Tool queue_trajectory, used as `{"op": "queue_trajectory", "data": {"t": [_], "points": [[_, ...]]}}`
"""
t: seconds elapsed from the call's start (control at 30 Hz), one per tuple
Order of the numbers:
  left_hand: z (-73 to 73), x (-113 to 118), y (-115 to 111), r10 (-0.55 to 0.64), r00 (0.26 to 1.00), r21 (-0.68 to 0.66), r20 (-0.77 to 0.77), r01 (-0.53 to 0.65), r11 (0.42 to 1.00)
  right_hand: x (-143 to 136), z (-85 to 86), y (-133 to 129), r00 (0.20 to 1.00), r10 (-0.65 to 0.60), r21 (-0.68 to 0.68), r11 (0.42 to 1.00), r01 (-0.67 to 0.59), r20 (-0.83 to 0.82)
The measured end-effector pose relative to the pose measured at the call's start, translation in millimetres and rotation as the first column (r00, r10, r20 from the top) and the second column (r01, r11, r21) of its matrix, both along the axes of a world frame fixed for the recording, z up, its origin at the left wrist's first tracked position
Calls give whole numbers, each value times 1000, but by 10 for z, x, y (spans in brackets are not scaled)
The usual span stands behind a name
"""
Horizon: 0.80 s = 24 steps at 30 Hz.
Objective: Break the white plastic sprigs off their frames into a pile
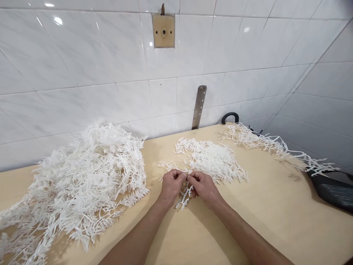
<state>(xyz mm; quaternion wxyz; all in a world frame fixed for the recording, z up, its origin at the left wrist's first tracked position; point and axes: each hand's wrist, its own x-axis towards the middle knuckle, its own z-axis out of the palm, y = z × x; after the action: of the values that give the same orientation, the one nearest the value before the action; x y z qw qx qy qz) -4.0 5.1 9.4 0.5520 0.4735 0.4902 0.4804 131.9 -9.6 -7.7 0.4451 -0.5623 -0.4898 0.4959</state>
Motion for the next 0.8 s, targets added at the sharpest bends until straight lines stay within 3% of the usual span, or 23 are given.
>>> {"op": "queue_trajectory", "data": {"t": [0.17, 0.37, 0.53, 0.7, 0.8], "points": [[-51, 21, -20, 23, 995, 58, -94, -18, 998, -19, -12, 3, 997, -19, -16, 1000, 20, 77], [47, 36, -69, -118, 987, 19, 111, 116, 993, -15, 3, 23, 993, -63, -34, 997, 66, 102], [68, -54, 25, -69, 988, 56, 140, 62, 997, 36, 17, -5, 993, -80, 16, 997, 79, 90], [74, -191, 115, -45, 974, 45, 222, 36, 998, 147, 190, -56, 946, -154, 159, 981, 111, 286], [120, -231, 121, -65, 960, 13, 272, 64, 998, 304, 319, -39, 817, -386, 416, 887, 200, 429]]}}
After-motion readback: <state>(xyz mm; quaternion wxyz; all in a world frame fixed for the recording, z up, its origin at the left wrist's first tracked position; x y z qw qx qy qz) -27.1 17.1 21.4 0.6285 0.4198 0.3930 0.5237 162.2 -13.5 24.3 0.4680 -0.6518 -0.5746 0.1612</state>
